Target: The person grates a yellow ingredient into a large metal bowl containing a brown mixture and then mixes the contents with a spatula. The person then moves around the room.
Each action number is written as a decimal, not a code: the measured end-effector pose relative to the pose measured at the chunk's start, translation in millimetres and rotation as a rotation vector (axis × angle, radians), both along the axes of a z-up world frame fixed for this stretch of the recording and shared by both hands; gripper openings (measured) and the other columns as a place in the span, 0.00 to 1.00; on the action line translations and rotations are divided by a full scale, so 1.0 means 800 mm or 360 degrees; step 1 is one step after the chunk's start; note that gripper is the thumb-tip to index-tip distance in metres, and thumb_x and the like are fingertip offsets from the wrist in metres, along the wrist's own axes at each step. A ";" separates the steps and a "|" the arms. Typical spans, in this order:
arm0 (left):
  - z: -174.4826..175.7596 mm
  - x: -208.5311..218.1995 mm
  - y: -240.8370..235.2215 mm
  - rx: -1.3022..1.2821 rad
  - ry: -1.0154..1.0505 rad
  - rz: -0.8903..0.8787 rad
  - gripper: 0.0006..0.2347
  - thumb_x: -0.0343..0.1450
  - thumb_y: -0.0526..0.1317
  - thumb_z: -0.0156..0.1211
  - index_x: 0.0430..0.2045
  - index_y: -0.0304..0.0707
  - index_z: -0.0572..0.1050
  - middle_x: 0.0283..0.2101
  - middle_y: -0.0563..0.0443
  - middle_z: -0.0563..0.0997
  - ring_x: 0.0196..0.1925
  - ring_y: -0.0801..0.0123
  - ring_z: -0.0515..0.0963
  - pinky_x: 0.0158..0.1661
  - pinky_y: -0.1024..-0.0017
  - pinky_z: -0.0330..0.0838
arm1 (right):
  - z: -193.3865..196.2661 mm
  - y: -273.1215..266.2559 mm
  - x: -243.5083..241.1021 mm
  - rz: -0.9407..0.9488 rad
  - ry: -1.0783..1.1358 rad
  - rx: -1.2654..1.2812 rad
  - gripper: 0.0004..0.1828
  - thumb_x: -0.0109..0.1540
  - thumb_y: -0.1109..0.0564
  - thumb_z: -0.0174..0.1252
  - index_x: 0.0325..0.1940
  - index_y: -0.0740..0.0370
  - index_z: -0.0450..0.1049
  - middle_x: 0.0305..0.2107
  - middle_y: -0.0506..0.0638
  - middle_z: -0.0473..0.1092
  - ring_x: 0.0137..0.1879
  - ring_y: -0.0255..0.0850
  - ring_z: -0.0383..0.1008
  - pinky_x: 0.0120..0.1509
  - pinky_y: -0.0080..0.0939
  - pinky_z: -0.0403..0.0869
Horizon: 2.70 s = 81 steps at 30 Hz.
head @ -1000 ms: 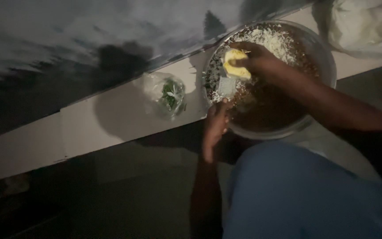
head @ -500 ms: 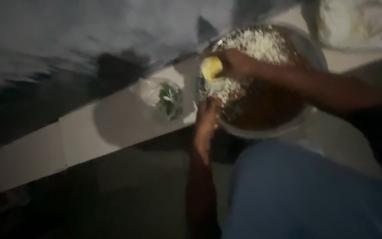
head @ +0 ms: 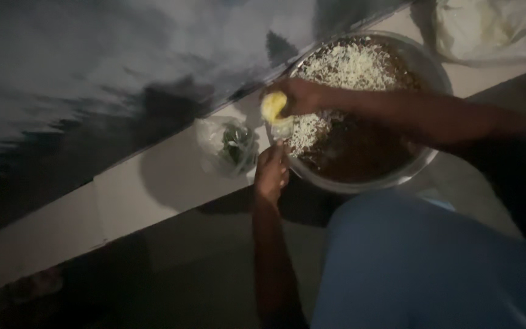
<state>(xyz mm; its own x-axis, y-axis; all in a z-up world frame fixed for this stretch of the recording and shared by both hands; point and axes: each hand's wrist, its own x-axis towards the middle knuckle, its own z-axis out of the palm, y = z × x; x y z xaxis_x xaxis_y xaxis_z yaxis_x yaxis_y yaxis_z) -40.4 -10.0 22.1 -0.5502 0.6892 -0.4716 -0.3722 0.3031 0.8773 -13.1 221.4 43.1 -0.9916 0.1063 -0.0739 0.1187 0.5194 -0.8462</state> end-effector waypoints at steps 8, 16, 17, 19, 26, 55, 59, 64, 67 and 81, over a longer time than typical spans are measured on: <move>0.011 -0.004 -0.025 0.0077 0.0012 0.0074 0.14 0.78 0.51 0.51 0.34 0.38 0.74 0.18 0.61 0.65 0.12 0.83 0.57 0.11 0.81 0.49 | 0.002 -0.005 -0.032 0.0165 0.0029 0.0149 0.35 0.55 0.58 0.70 0.66 0.58 0.68 0.59 0.57 0.72 0.62 0.52 0.75 0.69 0.54 0.73; -0.022 -0.002 -0.025 0.0074 -0.0179 0.0202 0.17 0.77 0.53 0.52 0.32 0.36 0.73 0.16 0.58 0.65 0.09 0.80 0.58 0.10 0.79 0.50 | -0.010 -0.019 -0.036 0.0335 0.0064 0.0092 0.30 0.58 0.57 0.68 0.64 0.59 0.71 0.55 0.58 0.75 0.57 0.51 0.79 0.65 0.53 0.77; -0.024 -0.003 -0.023 0.0014 -0.0157 0.0225 0.17 0.77 0.53 0.52 0.32 0.36 0.73 0.15 0.59 0.65 0.09 0.80 0.58 0.09 0.78 0.51 | -0.006 -0.017 -0.039 0.0405 0.0171 0.0077 0.31 0.57 0.58 0.69 0.64 0.59 0.71 0.56 0.57 0.74 0.57 0.51 0.78 0.65 0.53 0.75; -0.035 -0.006 -0.023 -0.0004 -0.0157 0.0265 0.17 0.77 0.54 0.53 0.32 0.36 0.73 0.15 0.59 0.64 0.08 0.80 0.57 0.09 0.78 0.50 | -0.004 -0.014 -0.044 0.0538 0.0338 0.0147 0.31 0.55 0.58 0.70 0.62 0.59 0.72 0.55 0.57 0.74 0.57 0.51 0.77 0.65 0.54 0.74; -0.060 -0.002 -0.030 0.0322 -0.0474 0.0213 0.17 0.74 0.53 0.54 0.37 0.35 0.72 0.16 0.53 0.66 0.09 0.71 0.60 0.10 0.72 0.53 | -0.014 -0.019 -0.039 0.0488 0.0210 0.0165 0.34 0.56 0.58 0.69 0.66 0.56 0.68 0.56 0.54 0.73 0.57 0.49 0.76 0.63 0.51 0.75; -0.026 0.047 -0.004 -0.0356 -0.0086 0.0638 0.13 0.78 0.46 0.46 0.35 0.37 0.74 0.27 0.52 0.72 0.23 0.73 0.68 0.22 0.72 0.61 | -0.032 0.002 -0.040 0.0534 0.0324 0.0134 0.35 0.55 0.55 0.71 0.66 0.55 0.70 0.58 0.58 0.71 0.62 0.54 0.72 0.66 0.57 0.71; -0.046 0.032 -0.006 -0.0222 0.0111 0.0439 0.15 0.79 0.47 0.48 0.33 0.33 0.74 0.26 0.50 0.71 0.22 0.71 0.66 0.21 0.72 0.60 | -0.039 0.023 -0.040 0.0332 0.0258 0.0058 0.31 0.57 0.53 0.70 0.64 0.57 0.72 0.57 0.59 0.73 0.59 0.54 0.77 0.65 0.54 0.76; -0.046 0.001 0.004 -0.0098 0.0067 0.0370 0.15 0.78 0.49 0.51 0.34 0.34 0.73 0.24 0.55 0.70 0.20 0.75 0.66 0.22 0.73 0.61 | -0.040 0.033 -0.043 0.0418 0.0726 0.0337 0.30 0.51 0.59 0.74 0.58 0.59 0.77 0.62 0.64 0.68 0.64 0.58 0.69 0.64 0.56 0.72; -0.033 -0.018 0.021 -0.0229 0.0011 0.0265 0.17 0.77 0.53 0.51 0.34 0.36 0.74 0.19 0.56 0.68 0.15 0.75 0.64 0.17 0.75 0.56 | -0.041 0.034 -0.034 0.0372 0.0382 0.0114 0.29 0.56 0.60 0.69 0.61 0.58 0.73 0.54 0.56 0.75 0.59 0.50 0.76 0.65 0.51 0.75; -0.009 -0.134 0.087 -0.0197 -0.0203 -0.0406 0.16 0.76 0.52 0.53 0.36 0.36 0.76 0.14 0.62 0.62 0.10 0.80 0.54 0.11 0.77 0.47 | 0.015 0.053 -0.045 -0.0108 0.0231 0.0149 0.35 0.59 0.60 0.63 0.70 0.60 0.66 0.52 0.63 0.74 0.51 0.50 0.79 0.57 0.51 0.78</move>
